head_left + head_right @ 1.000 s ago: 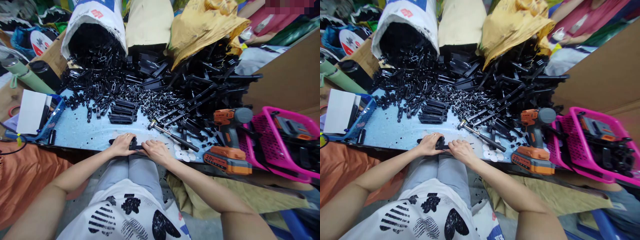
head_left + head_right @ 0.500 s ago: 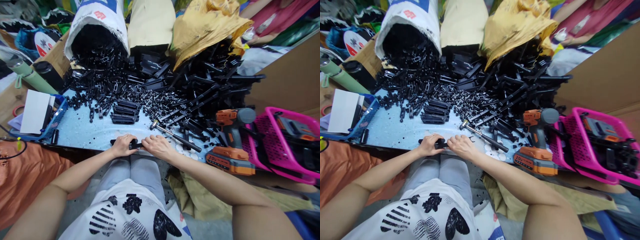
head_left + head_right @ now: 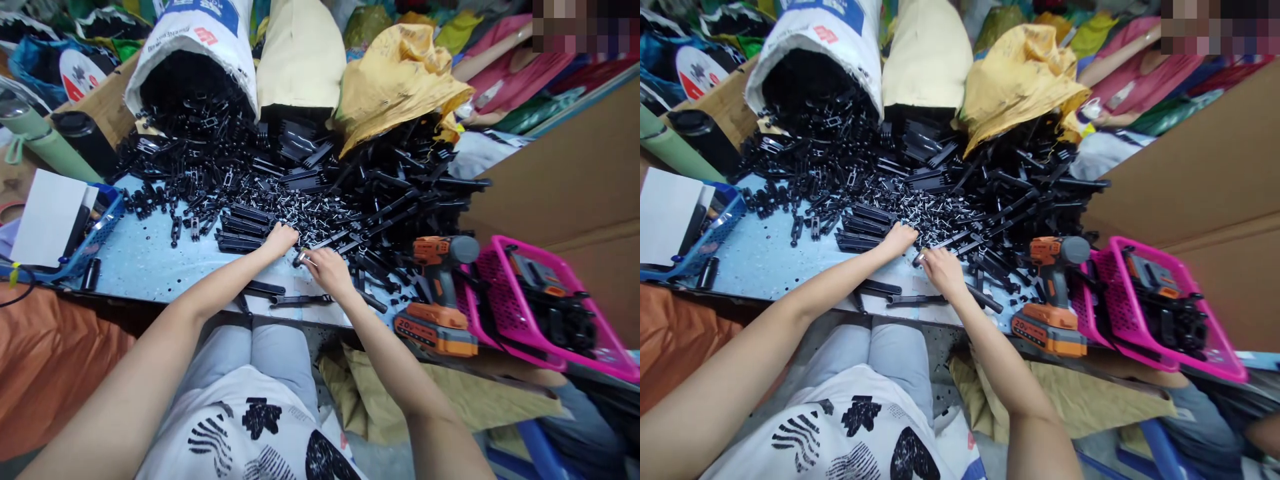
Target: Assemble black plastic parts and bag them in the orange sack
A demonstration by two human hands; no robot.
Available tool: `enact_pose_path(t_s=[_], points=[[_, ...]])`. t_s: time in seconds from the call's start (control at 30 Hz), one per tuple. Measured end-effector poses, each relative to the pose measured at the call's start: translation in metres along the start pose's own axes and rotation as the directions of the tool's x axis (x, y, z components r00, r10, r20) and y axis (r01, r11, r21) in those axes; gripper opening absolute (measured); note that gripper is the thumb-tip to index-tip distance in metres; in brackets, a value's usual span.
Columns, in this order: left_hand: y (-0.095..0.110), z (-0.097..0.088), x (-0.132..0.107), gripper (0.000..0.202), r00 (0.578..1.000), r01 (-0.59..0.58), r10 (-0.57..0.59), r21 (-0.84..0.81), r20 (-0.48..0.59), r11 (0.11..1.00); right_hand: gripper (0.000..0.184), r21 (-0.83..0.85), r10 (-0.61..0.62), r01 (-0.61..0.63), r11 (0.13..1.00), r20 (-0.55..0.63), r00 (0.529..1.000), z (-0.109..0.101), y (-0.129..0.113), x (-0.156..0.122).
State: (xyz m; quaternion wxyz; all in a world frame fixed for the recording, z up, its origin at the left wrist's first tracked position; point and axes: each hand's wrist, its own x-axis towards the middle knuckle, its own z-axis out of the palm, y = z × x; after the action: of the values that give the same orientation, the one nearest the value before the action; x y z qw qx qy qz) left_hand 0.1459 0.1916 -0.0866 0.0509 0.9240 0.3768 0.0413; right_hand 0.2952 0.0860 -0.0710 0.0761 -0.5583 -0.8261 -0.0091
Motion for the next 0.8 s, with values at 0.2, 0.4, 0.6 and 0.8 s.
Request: enact_pose_path(t_s=[0.2,0.4,0.6,0.8], points=[[0.002,-0.011,-0.039,0.026,0.995,0.031,-0.032,-0.013,-0.089,0.999,0.029,-0.118,0.145,-0.136,0.984,0.066,0.987,0.019,0.029,0.083],[-0.031,-0.039,-0.171,0.022,0.951,0.103,-0.174,-0.265,-0.258,0.959,0.025,0.154,0.189,-0.177,0.972,-0.068,0.98,0.026,0.034,0.075],[-0.034,-0.033,-0.215,0.031,0.975,0.134,-0.17,-0.233,-0.14,0.963,0.028,0.47,0.154,-0.092,0.878,-0.094,0.984,-0.007,-0.007,0.034],[-0.014,-0.046,-0.199,0.032,0.997,0.078,-0.078,0.019,0.019,0.997,0.025,0.522,-0.038,0.005,0.853,0.053,0.998,-0.014,-0.039,0.001]])
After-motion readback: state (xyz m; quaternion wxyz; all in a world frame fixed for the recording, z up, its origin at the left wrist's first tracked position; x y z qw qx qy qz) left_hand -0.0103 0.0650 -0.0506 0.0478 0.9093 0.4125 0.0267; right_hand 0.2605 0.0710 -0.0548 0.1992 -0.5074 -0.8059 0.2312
